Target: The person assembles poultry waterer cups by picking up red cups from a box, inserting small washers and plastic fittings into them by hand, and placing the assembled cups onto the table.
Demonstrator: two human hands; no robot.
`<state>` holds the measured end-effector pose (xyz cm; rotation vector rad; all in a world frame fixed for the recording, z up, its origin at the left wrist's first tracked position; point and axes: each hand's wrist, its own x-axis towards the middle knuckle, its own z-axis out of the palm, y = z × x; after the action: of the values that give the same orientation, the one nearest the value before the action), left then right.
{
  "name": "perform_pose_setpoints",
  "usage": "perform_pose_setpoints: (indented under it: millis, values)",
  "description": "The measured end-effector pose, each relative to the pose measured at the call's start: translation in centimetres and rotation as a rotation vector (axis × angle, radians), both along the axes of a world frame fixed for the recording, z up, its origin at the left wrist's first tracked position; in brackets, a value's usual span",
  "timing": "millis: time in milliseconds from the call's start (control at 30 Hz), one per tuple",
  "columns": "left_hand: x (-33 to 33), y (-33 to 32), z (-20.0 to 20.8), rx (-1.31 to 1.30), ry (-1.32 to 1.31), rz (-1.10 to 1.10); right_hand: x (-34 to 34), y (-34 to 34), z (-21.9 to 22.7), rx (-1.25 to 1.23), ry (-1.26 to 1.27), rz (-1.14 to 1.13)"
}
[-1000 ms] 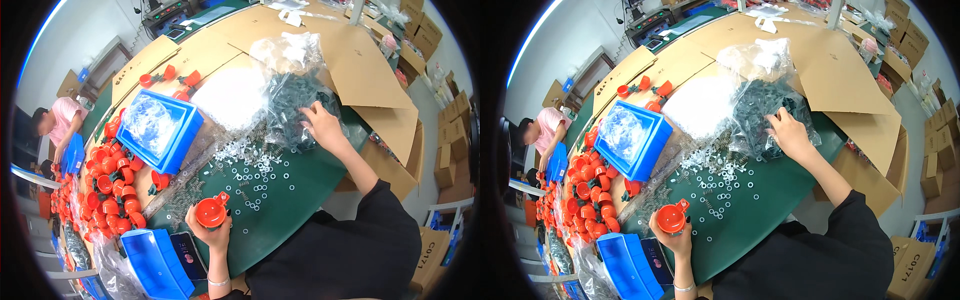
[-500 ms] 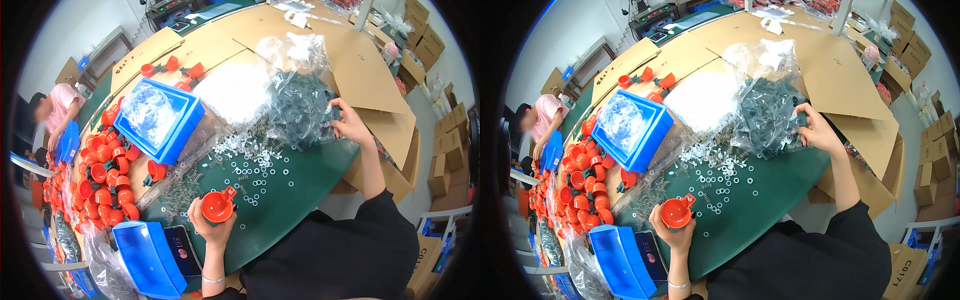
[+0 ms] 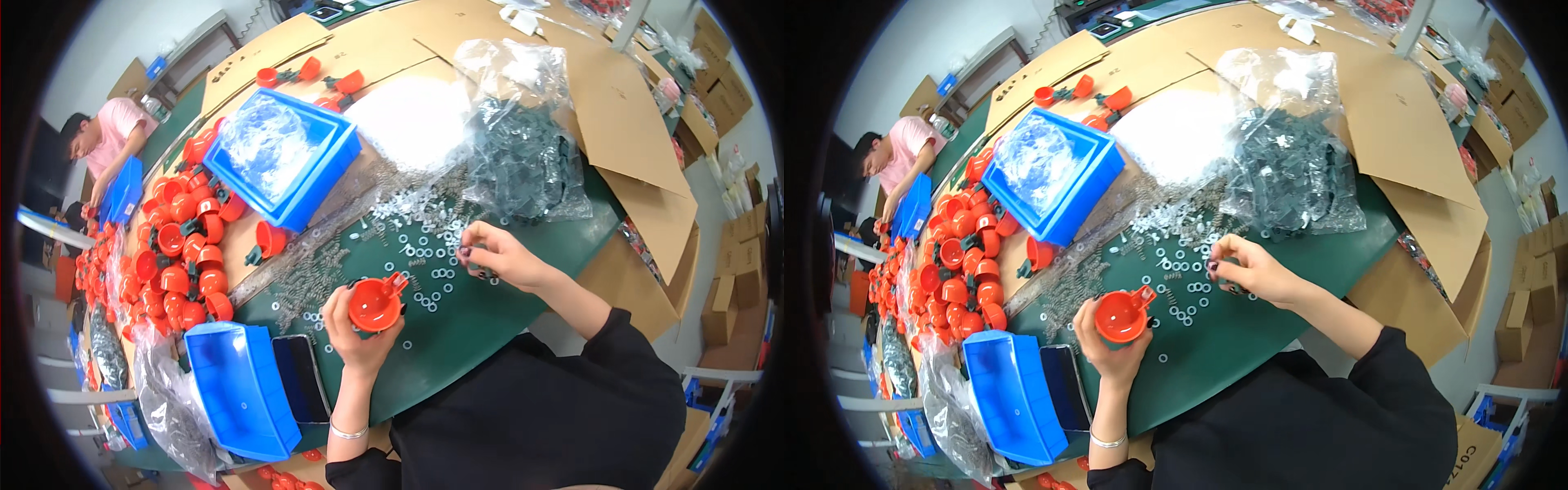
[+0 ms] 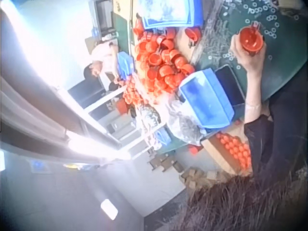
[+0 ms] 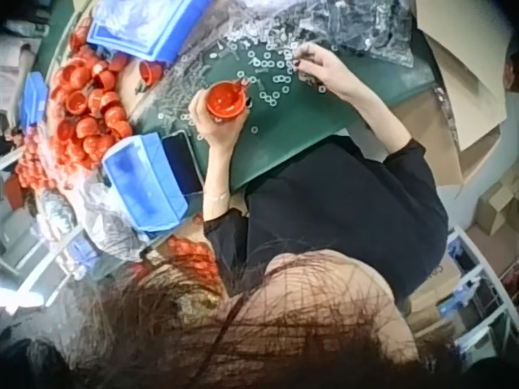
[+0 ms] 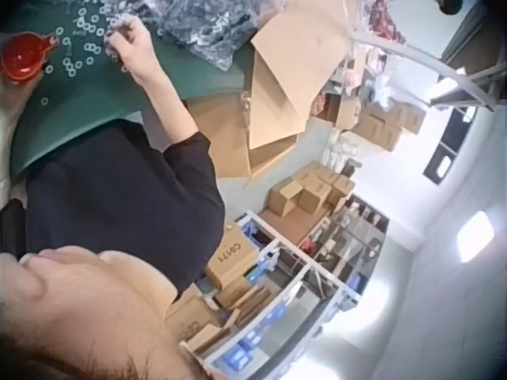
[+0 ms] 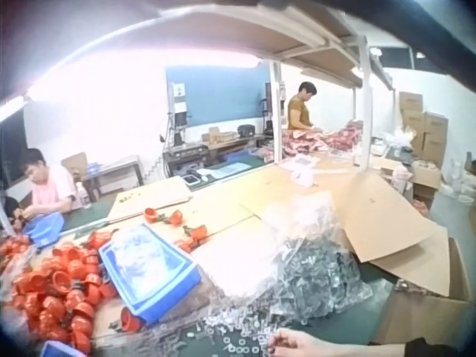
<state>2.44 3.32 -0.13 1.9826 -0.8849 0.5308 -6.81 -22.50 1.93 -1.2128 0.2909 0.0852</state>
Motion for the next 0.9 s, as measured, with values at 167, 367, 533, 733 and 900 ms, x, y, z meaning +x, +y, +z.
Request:
perform_pose_setpoints:
  millis: [167,367,533,733,900]
  values:
    - [-0.1,-0.3,0.3,-0.01,0.004,-0.026,4.4,2.3,1.7,-0.497,-0.106,0.304]
    - [0.2,0.0,0.2,-0.002,0.034,-0.04,5.7,3.4,0.2,-0.44,-0.246,0.341]
    - [0.5,0.0,0.0,0.005,0.038,-0.035,5.2,3.6,1.7,-0.539,-0.153,0.312]
    - [0.6,-0.3,0.0,-0.01,0.044,-0.019,5.5,3.8,1.7,-0.934,-0.404,0.23]
    - [0.6,-0.2,0.1,0.016,0.04,-0.033,5.5,3.9,1.6,-1.014,-0.464,0.256]
